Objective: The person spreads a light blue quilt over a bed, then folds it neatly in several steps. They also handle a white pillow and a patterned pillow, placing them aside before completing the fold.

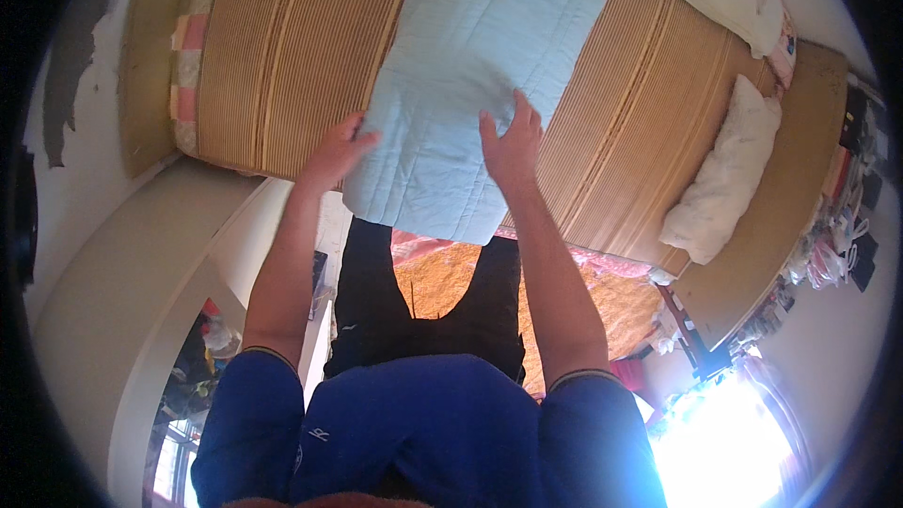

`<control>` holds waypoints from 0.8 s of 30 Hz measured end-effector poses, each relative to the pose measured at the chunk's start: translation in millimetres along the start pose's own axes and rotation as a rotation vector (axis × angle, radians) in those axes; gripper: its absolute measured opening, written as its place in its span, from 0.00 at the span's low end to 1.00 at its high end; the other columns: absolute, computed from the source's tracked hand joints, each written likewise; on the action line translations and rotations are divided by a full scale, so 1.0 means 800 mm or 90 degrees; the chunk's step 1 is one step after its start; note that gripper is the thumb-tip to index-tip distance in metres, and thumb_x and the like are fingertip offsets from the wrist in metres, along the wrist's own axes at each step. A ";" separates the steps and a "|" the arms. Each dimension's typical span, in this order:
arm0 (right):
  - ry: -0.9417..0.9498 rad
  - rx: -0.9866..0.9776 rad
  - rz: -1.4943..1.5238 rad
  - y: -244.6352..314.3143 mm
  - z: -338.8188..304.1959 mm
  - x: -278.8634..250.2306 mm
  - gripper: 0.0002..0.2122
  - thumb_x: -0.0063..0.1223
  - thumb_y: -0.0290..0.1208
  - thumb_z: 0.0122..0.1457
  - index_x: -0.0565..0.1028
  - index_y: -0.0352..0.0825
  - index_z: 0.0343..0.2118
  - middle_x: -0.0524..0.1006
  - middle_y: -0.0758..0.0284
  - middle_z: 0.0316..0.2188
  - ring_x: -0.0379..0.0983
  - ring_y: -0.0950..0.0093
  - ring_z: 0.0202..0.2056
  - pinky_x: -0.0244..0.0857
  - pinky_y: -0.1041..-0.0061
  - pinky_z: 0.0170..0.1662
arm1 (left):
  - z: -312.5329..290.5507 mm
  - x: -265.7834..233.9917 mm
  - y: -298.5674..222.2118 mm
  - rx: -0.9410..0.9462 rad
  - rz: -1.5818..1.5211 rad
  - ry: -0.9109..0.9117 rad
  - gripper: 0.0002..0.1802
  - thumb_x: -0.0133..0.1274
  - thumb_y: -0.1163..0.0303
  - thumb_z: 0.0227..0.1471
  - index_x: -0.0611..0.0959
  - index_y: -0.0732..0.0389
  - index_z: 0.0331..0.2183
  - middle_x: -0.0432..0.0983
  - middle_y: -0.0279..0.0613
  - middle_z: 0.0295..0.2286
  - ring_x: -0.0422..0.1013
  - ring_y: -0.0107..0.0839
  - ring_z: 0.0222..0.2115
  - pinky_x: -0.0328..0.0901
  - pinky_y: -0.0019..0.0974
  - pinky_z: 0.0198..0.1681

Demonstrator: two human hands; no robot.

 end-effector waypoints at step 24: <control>-0.002 -0.168 -0.093 0.001 -0.059 0.051 0.34 0.62 0.40 0.56 0.62 0.40 0.65 0.55 0.45 0.65 0.48 0.45 0.66 0.48 0.48 0.67 | -0.001 -0.006 0.215 -0.082 0.370 -0.292 0.37 0.60 0.54 0.52 0.72 0.70 0.55 0.75 0.64 0.47 0.72 0.56 0.51 0.65 0.52 0.54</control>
Point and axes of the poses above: each hand's wrist, its own z-axis towards the middle knuckle, its own x-axis out of the palm, y = z × x, the point moved 4 cm from there along z, towards the middle knuckle
